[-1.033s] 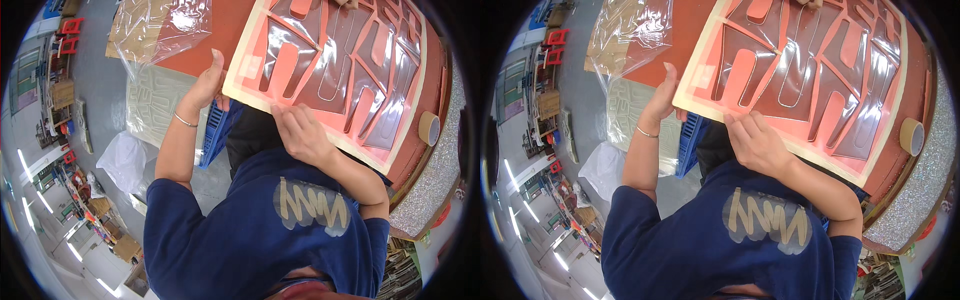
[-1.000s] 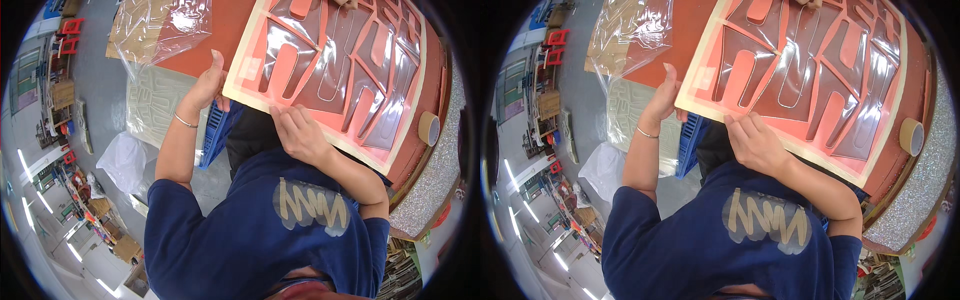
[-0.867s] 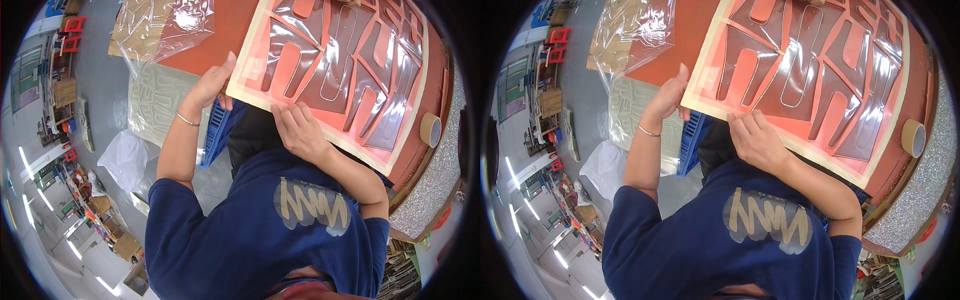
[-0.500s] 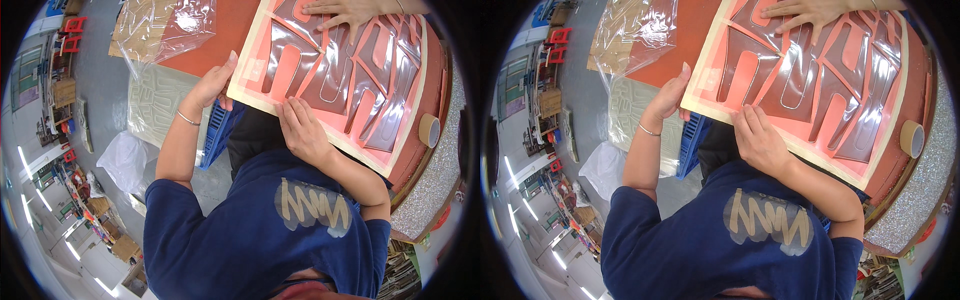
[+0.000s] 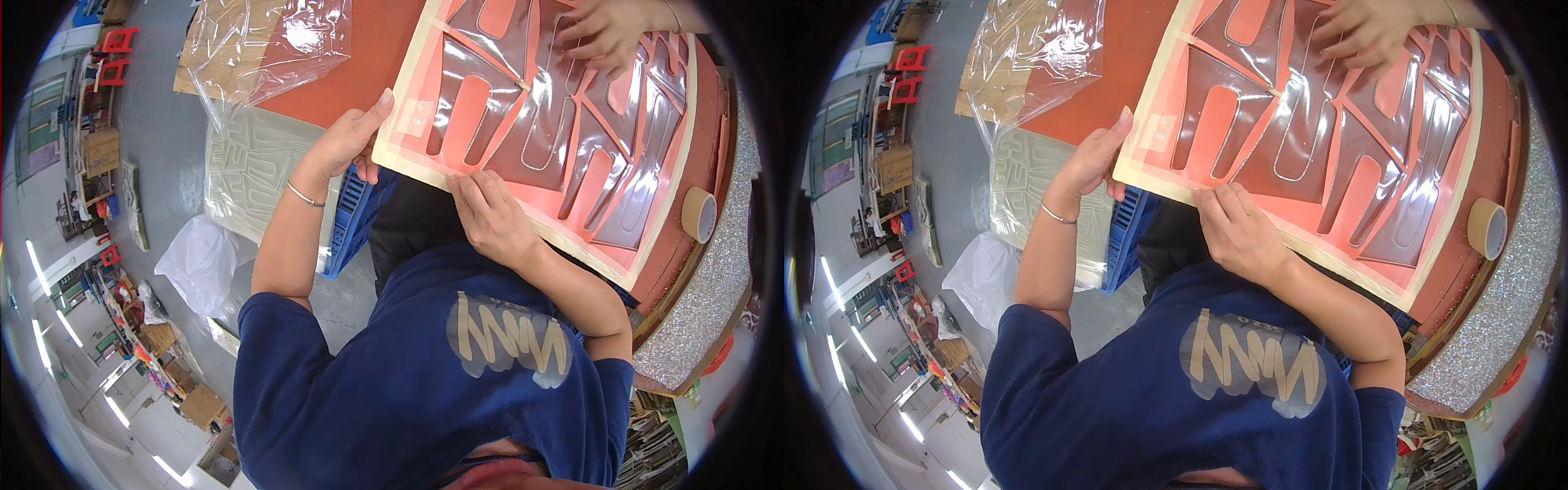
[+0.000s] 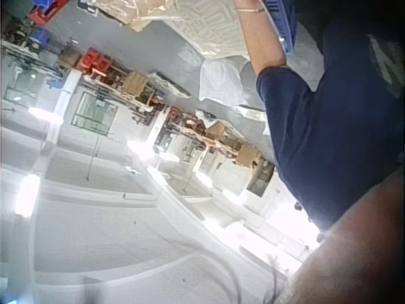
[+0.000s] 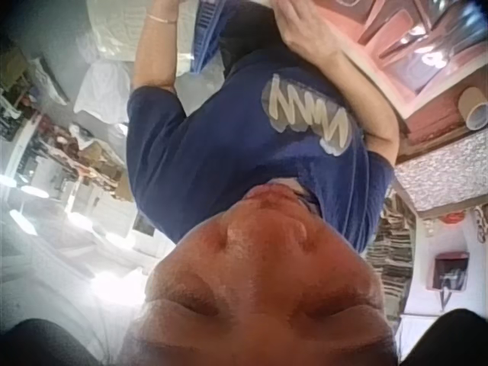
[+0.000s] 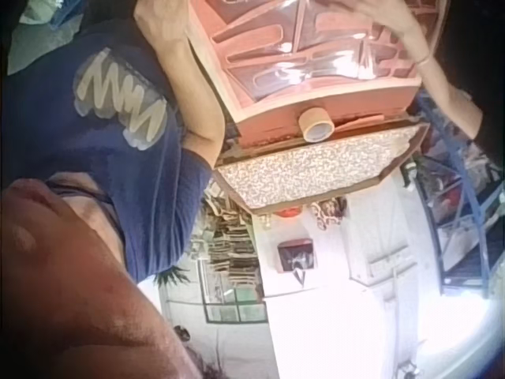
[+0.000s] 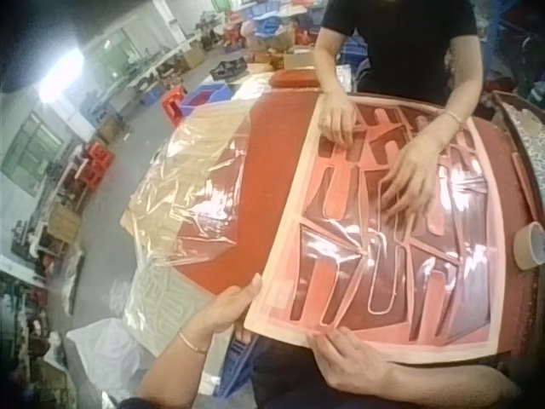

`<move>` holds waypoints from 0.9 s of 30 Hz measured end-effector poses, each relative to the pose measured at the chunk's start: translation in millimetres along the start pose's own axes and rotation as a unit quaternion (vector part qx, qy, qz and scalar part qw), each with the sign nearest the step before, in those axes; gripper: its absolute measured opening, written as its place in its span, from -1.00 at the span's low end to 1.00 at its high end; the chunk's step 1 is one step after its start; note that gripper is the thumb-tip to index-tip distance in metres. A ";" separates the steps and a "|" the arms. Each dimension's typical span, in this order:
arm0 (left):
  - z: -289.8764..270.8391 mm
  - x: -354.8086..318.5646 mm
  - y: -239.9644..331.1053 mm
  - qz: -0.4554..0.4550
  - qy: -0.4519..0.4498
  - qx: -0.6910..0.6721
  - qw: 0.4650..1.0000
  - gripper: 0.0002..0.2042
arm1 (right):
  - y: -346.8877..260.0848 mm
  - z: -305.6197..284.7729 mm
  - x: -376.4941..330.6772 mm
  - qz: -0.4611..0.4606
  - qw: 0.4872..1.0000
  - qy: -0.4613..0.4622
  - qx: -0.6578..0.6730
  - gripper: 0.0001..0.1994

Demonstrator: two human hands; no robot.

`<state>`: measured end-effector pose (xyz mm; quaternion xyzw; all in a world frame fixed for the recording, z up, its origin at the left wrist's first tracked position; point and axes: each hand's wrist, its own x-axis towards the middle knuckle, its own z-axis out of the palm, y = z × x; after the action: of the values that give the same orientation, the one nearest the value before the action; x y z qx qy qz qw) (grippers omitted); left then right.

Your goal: Arranging glittery shoe upper patterns on a plastic sheet and covering them with a second layer of plastic for protection or processing.

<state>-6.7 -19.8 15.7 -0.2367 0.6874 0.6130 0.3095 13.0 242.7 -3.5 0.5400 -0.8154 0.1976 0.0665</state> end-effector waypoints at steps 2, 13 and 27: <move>-0.6 -0.8 0.5 -0.006 -0.006 -0.009 1.000 -0.22 | 0.1 3.9 -0.6 0.002 1.000 -0.006 -0.004 -0.51; -2.2 -0.8 -1.3 -0.003 -0.015 0.043 0.999 -0.32 | -0.1 -10.7 8.9 0.013 0.999 0.038 0.015 -0.59; 1.0 -5.1 2.0 -0.054 -0.021 -0.016 0.998 -0.16 | 32.9 -39.7 33.0 0.098 0.982 0.159 -0.007 -0.55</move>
<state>-4.4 -18.8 20.8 -0.2658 0.6573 0.6108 0.3526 -34.5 241.3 35.1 0.4185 -0.8450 0.2806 0.1791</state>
